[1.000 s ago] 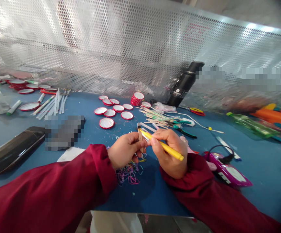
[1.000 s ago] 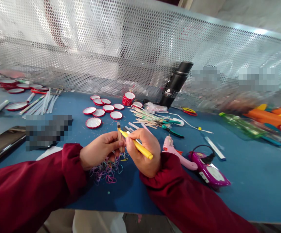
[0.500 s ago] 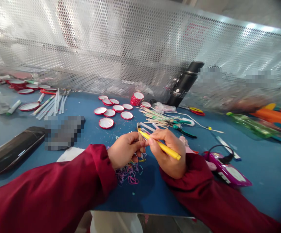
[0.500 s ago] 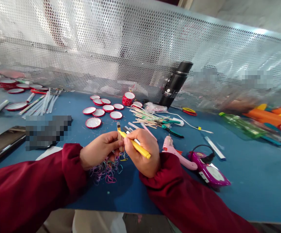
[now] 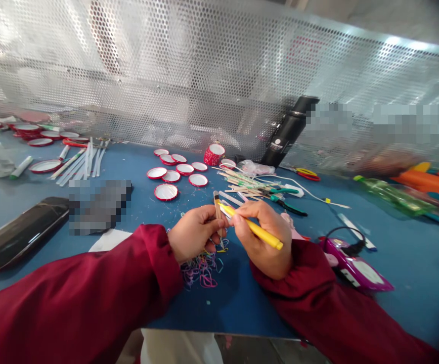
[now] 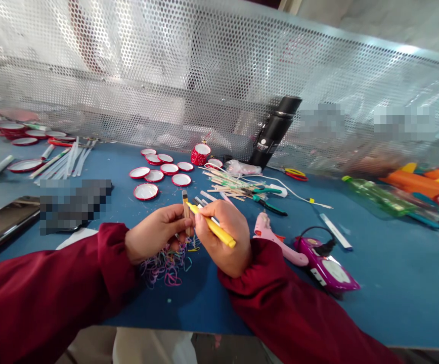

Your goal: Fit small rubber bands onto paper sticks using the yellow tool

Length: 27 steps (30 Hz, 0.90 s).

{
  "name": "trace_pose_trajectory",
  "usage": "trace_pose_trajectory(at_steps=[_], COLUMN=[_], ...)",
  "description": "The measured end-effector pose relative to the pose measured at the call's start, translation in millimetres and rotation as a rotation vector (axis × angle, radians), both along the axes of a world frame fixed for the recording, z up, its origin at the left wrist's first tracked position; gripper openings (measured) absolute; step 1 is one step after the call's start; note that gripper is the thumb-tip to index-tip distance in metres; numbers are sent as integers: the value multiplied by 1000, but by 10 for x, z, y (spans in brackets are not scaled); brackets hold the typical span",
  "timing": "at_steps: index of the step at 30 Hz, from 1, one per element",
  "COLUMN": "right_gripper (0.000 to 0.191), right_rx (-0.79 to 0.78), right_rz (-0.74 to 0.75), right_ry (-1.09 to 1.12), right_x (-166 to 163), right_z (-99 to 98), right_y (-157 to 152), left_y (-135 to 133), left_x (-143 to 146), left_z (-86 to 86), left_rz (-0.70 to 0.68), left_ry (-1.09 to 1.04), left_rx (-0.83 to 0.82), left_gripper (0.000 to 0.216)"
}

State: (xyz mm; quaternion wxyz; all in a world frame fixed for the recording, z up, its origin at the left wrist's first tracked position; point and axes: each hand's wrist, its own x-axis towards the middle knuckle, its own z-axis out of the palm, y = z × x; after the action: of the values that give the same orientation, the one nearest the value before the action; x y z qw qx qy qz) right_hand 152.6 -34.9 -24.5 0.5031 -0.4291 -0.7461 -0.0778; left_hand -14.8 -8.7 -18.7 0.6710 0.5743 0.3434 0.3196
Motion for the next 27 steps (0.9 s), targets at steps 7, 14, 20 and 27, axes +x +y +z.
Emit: trace_pose_trajectory(at_steps=[7, 14, 20, 27], right_gripper=[5, 3, 8, 13], right_rx=[-1, 3, -12, -17], right_rz=[33, -39, -3, -14], right_ry=[25, 17, 119, 100], right_x=[-8, 30, 36, -3], right_z=[12, 2, -12, 47], right_y=[-19, 13, -27, -56], left_y=[1, 4, -14, -11], left_x=[7, -6, -30, -34], left_z=[-26, 9, 50, 12], left_rz=[-16, 1, -83, -120], left_ry=[-24, -47, -147, -227], left_rx=[-9, -42, -131, -224], left_gripper=[23, 16, 17, 24])
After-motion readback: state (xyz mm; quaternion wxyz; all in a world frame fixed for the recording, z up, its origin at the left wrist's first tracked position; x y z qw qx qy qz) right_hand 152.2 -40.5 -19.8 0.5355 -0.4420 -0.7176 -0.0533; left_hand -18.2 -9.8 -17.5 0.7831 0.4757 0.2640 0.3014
